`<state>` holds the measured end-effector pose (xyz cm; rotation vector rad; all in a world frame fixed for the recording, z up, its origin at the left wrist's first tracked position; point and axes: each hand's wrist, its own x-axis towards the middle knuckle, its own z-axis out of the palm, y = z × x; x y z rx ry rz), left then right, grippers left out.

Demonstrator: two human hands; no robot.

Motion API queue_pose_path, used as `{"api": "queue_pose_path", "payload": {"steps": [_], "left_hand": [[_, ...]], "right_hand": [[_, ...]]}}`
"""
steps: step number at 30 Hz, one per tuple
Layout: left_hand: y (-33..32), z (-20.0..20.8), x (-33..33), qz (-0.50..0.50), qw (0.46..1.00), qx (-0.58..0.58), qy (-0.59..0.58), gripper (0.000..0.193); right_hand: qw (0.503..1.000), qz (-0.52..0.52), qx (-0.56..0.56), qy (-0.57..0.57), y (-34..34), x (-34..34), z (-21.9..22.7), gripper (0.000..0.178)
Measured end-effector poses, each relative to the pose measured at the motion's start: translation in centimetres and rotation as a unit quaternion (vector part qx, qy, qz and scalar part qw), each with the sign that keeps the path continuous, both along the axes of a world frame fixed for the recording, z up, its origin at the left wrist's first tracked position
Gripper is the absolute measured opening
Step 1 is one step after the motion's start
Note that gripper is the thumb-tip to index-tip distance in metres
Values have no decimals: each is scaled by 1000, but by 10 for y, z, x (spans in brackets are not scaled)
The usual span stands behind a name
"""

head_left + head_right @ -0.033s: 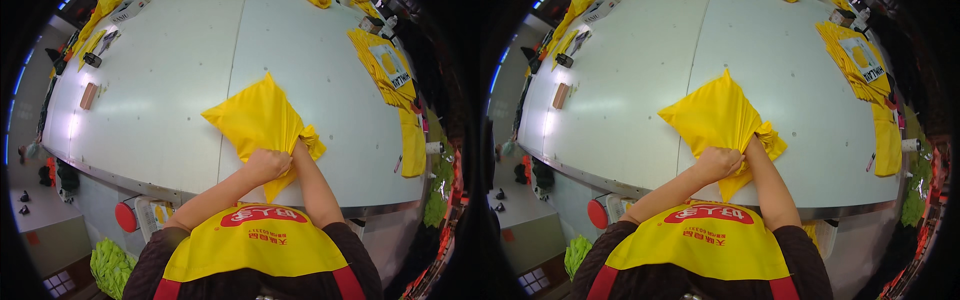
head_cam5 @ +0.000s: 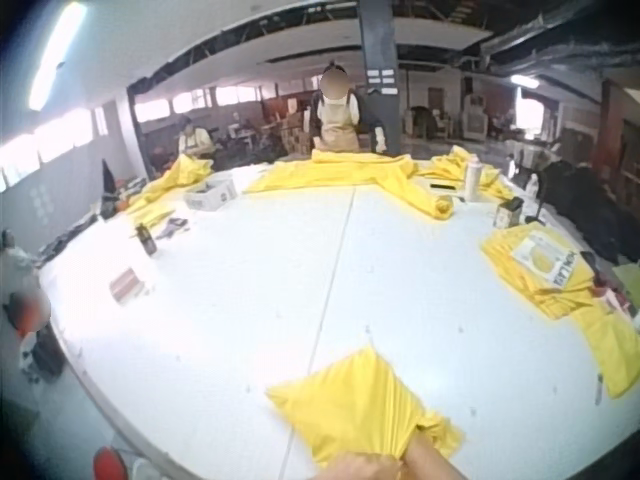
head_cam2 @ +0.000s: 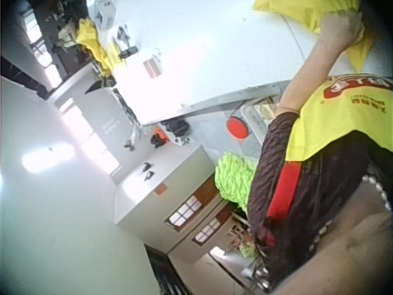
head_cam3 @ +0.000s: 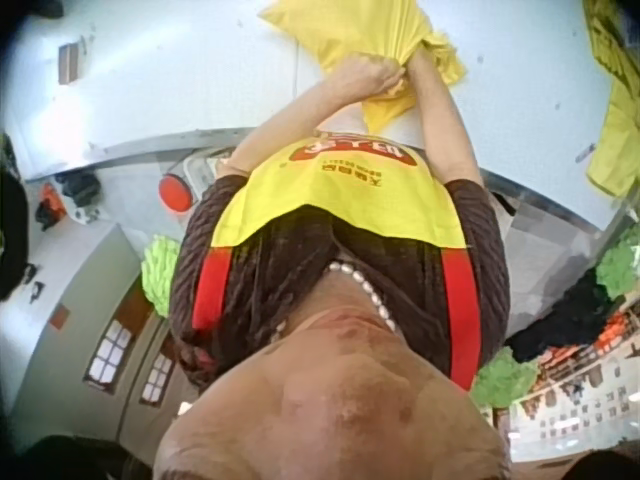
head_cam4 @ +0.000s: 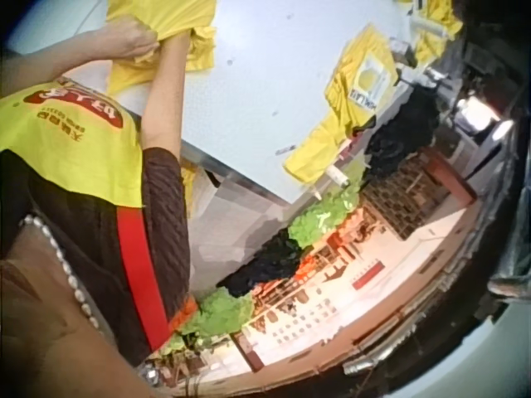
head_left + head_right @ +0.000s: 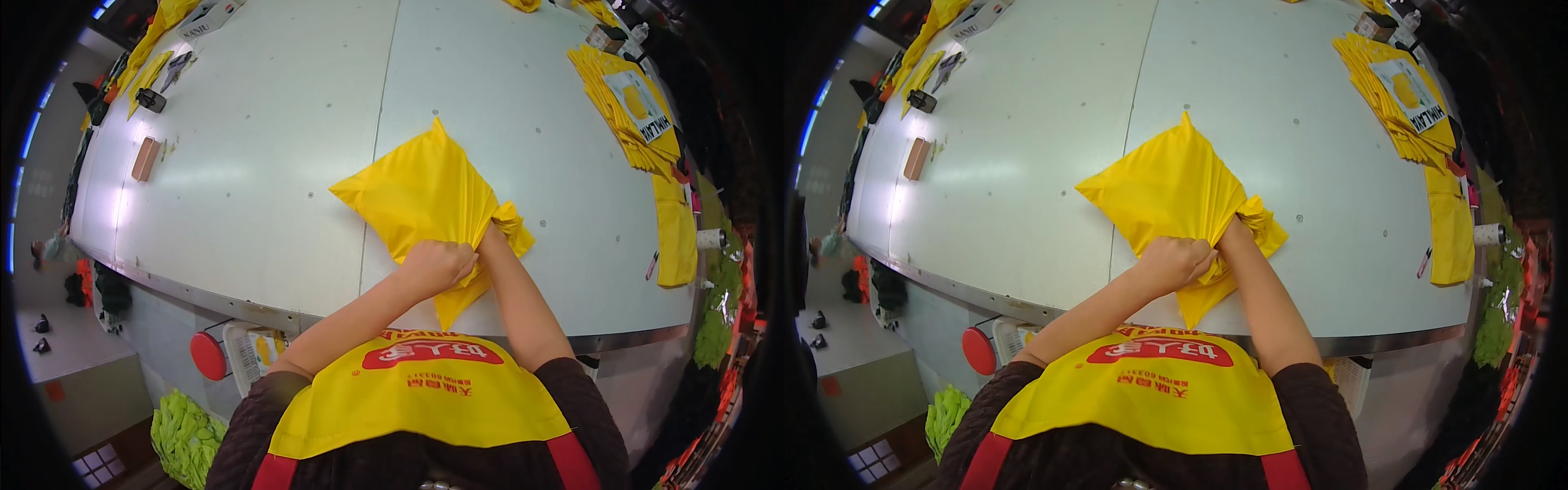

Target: The person folds a yellow raincoat on a table. They use shears to cut threads, smooth the fabric, and fold the garment into a compact bundle. The folded raincoat is placed into a plastic bag and then into a basket.

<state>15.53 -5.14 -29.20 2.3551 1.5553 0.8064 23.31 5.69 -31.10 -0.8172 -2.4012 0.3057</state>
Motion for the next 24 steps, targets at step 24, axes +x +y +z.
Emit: {"api": "queue_pose_path", "payload": {"steps": [24], "left_hand": [[1,11,-44,107,993,35,20,31]], "right_hand": [[997,22,-38,-64,-47,-5,8,38]]}}
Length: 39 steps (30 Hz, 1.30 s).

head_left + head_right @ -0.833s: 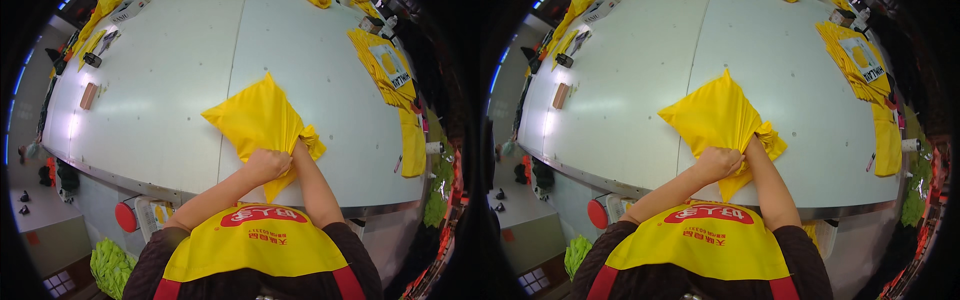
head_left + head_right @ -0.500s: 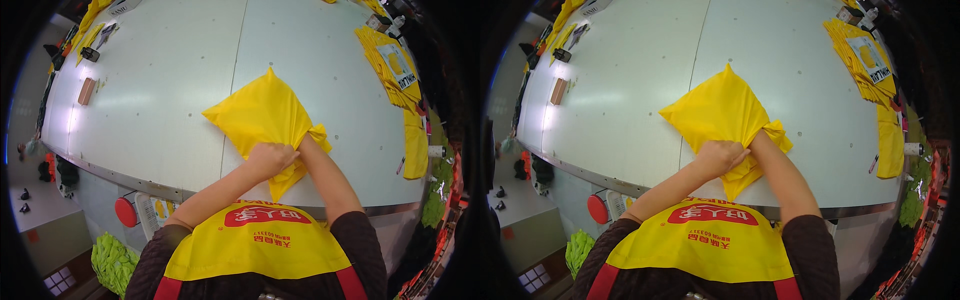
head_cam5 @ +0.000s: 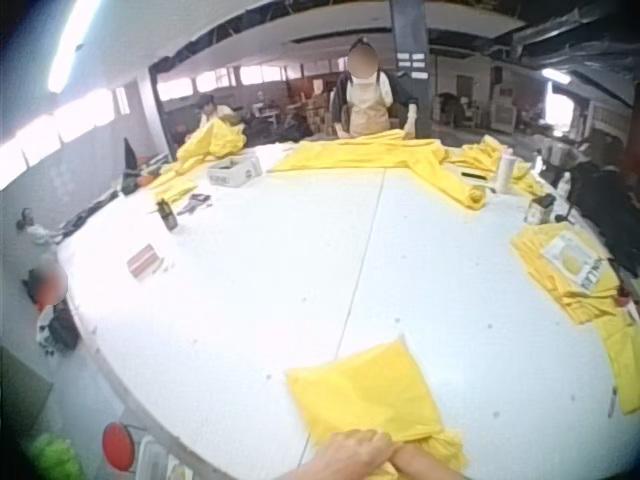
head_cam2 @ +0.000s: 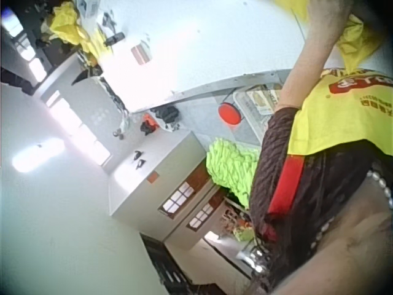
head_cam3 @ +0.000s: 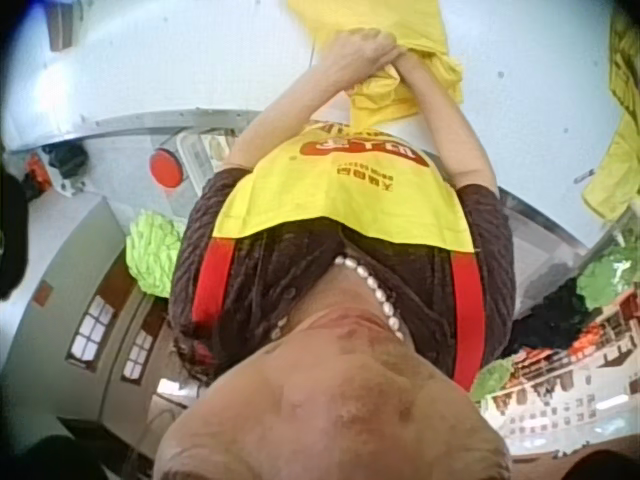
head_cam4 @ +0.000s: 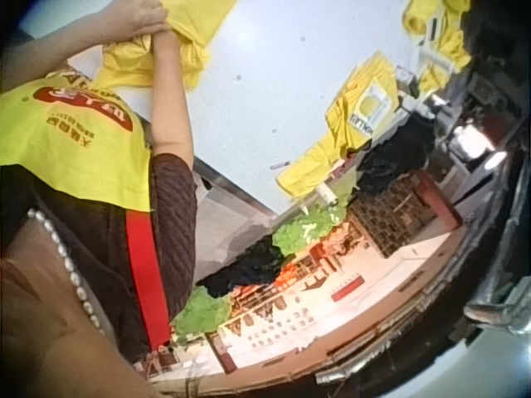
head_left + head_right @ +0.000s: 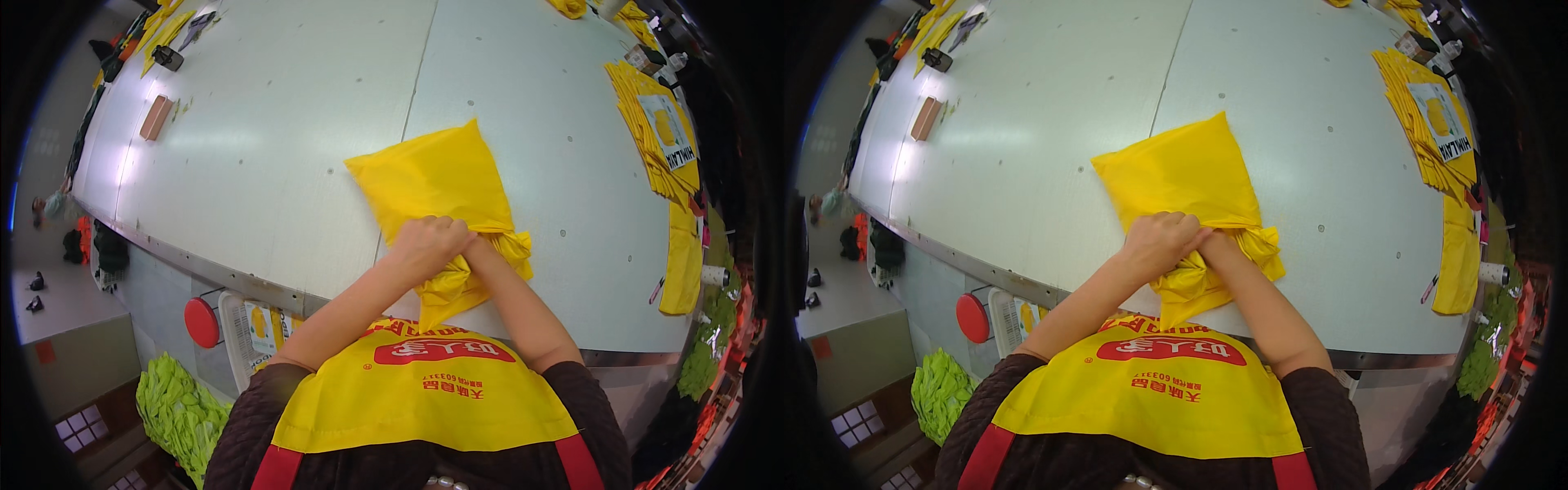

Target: The person folds a yellow raincoat on a table. They use shears to cut threads, smooth the fabric, and fold the garment into a compact bundle. The folded raincoat is placed into a plastic bag and then into a basket.

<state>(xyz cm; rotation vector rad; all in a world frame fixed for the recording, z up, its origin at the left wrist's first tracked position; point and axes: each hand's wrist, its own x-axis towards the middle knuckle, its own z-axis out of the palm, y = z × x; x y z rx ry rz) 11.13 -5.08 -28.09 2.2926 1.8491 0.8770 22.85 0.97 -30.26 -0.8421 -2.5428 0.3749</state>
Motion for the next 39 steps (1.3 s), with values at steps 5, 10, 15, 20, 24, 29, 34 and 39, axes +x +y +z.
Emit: {"api": "queue_pose_path", "payload": {"steps": [5,10,15,20,24,29,34,39], "left_hand": [[-25,-29,-18,-64,997,6,41,31],[-37,-24,-11,-79,996,39,31,32],[-46,-13,-3,-27,999,12,25,31],[-42,-21,-2,-34,998,47,-19,32],[-56,-14,-9,39,997,19,-58,20],[-79,-12,-14,110,991,-53,-51,23],[-90,-24,-10,212,966,-147,-22,64],[-102,-55,-9,276,932,-235,-3,85]], "right_hand": [[998,22,5,52,-41,-49,-25,38],[998,23,14,59,-49,-59,-28,38],[998,22,19,54,-41,-52,-27,38],[998,26,18,57,-33,-62,-27,39],[998,21,19,53,-31,-57,-28,39],[998,38,0,-50,-32,-14,-19,39],[980,46,-72,-182,-43,33,8,44],[986,-4,-159,-42,-42,54,-28,36]]}}
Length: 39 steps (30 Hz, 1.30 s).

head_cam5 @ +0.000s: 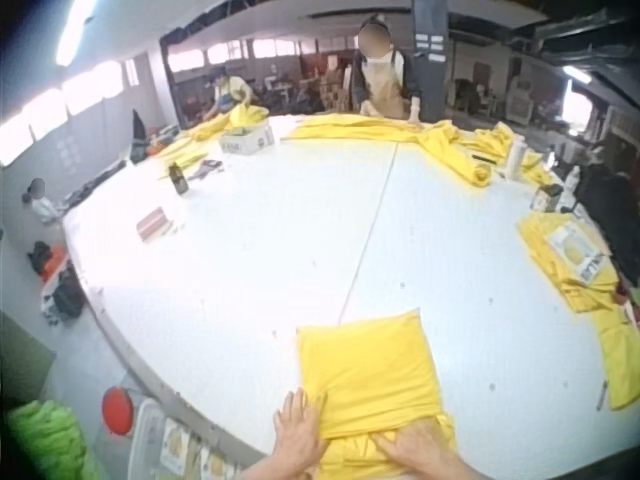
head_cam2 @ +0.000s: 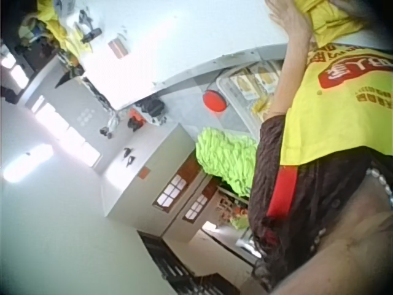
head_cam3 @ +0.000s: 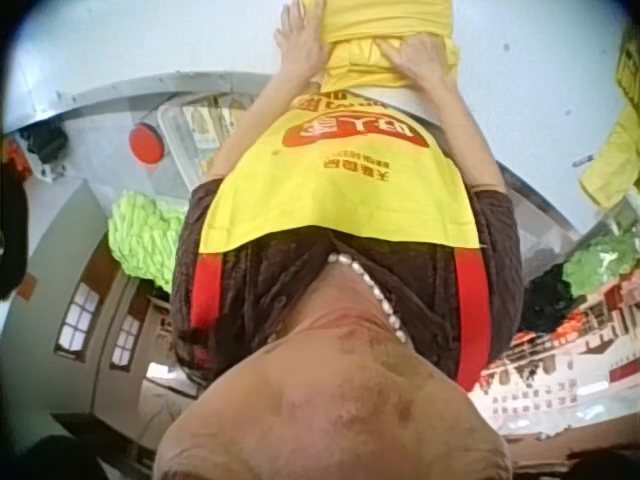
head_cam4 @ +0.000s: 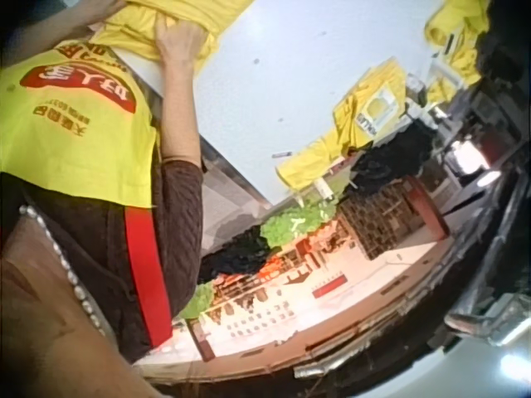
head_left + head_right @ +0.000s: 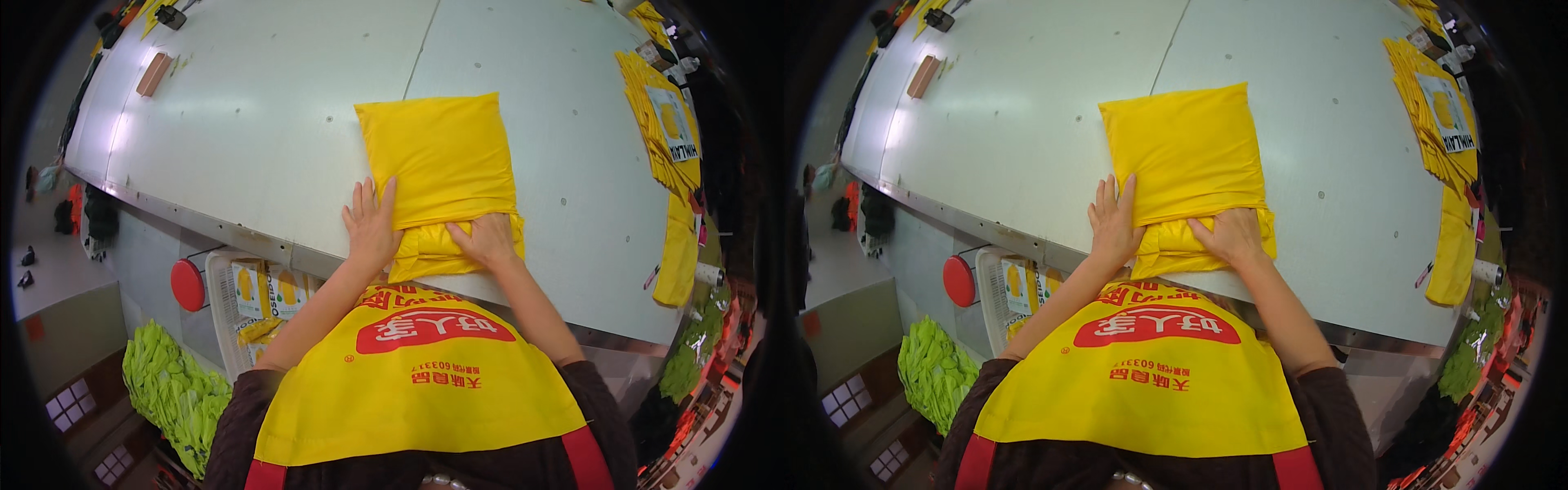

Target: The person folds a yellow raincoat on a table. They use shears to cut threads, smooth the fabric, and fold the garment into a compact bundle. The folded raincoat is placed into a plastic bag and then into a basket.

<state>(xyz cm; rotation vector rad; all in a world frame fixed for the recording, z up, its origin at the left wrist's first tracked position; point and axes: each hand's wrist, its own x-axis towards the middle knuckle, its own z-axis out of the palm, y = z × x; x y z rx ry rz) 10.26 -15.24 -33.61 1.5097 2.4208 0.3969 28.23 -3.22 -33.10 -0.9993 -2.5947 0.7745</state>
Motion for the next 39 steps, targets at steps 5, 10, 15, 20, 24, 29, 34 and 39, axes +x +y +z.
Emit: {"api": "queue_pose_path", "payload": {"steps": [5,10,15,20,24,29,34,39], "left_hand": [[-5,-15,-1,-9,1000,-8,26,87],[-5,-3,-21,-64,995,-16,76,86],[6,-13,-30,-79,993,70,56,79],[3,-6,-44,-6,984,158,-82,59],[-31,2,-18,-62,934,352,-20,34],[-66,-16,6,-271,937,222,2,17],[-64,-41,8,-257,939,225,37,16],[-45,-27,6,-230,967,109,23,19]], "right_hand": [[996,56,-66,-18,5,22,-3,42],[984,168,57,-29,-23,60,15,60],[984,94,142,53,-56,60,-28,73],[986,77,146,33,-56,45,3,55],[959,97,262,45,-74,8,2,49],[953,104,281,-31,-72,-18,9,68],[961,179,208,-48,-37,-20,16,63],[969,206,125,-56,-13,-24,51,63]]}}
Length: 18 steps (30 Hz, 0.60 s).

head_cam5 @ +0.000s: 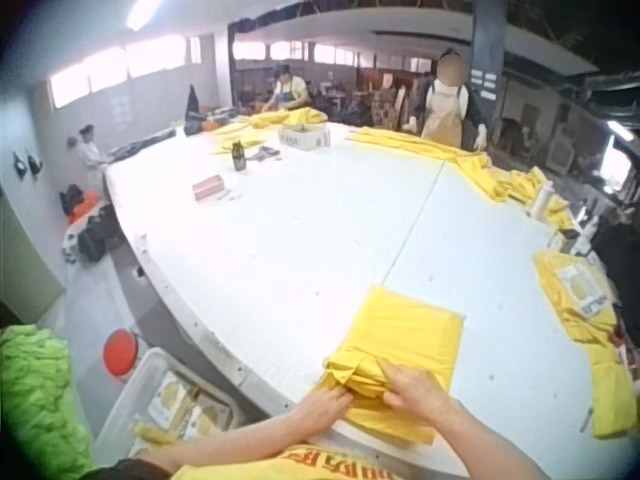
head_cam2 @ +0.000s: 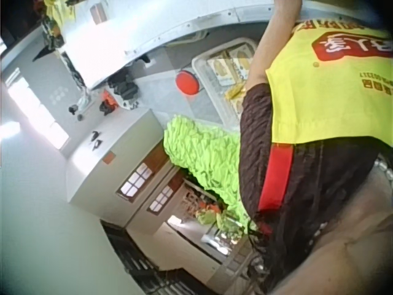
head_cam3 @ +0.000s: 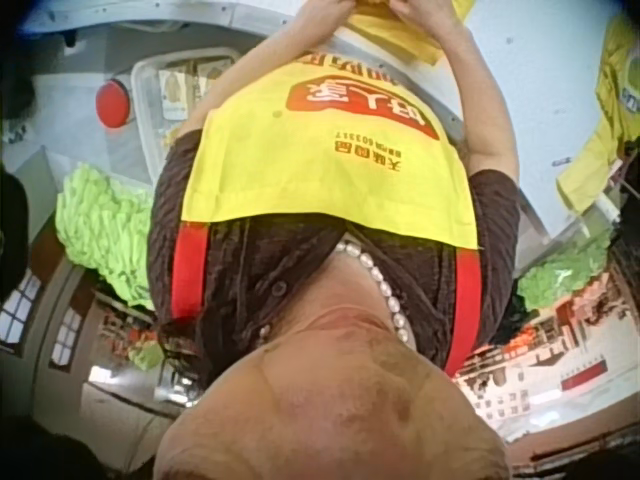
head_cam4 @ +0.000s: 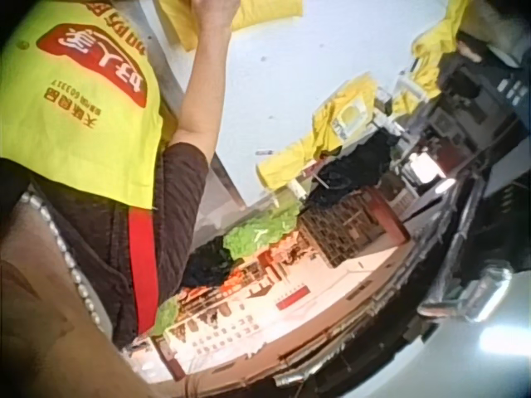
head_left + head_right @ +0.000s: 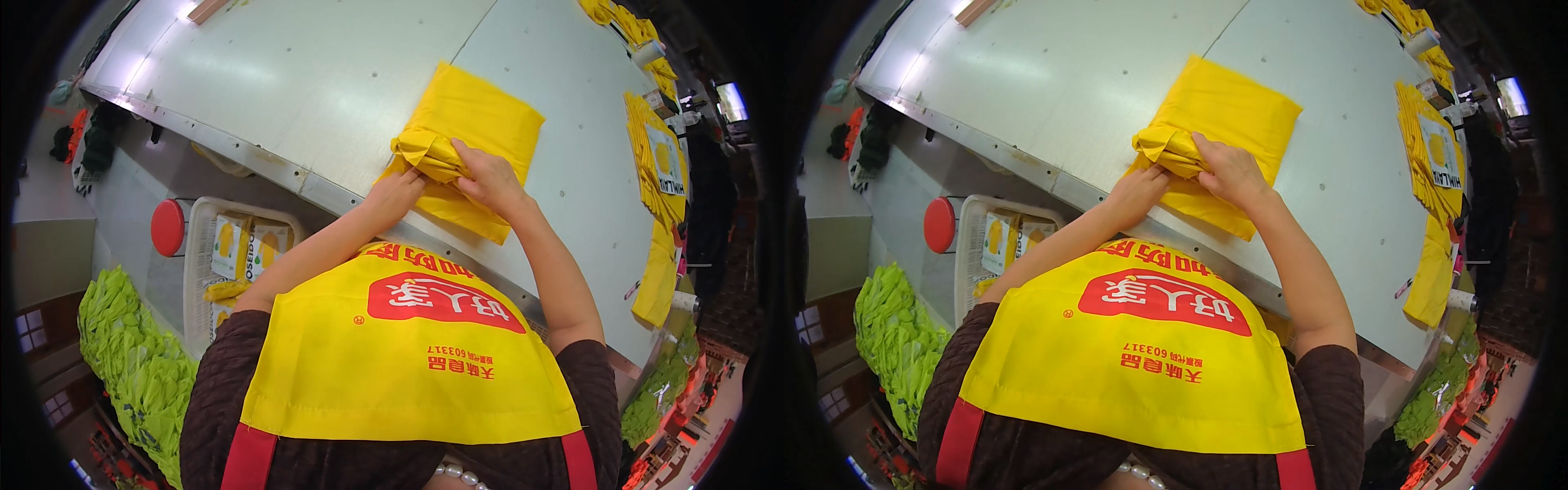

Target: The person folds a yellow raincoat on a table. They use shears to cut threads, smooth the fabric, and fold the garment into a compact bundle. The folded raincoat is placed into a plastic bag and then into a basket.

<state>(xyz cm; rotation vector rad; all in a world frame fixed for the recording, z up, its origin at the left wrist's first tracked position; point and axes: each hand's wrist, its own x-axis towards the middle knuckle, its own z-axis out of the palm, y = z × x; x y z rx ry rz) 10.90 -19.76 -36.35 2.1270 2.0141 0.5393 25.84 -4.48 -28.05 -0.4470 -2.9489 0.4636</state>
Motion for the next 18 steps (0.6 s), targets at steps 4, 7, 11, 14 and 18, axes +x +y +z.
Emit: {"api": "queue_pose_path", "payload": {"steps": [4,7,11,14,18], "left_hand": [[14,21,4,25,990,-128,50,20],[11,26,6,29,992,-96,76,19],[6,64,-3,7,993,-105,55,18],[1,71,-8,-6,990,-128,63,16],[-4,76,-13,-48,983,-162,76,15]], "right_hand": [[997,-18,-42,-57,1,-4,17,69],[991,-41,-63,-112,0,-8,32,73],[988,8,-12,-155,-7,-9,28,69],[992,46,56,-99,-14,3,-2,64],[985,104,137,-33,-26,18,-20,55]]}}
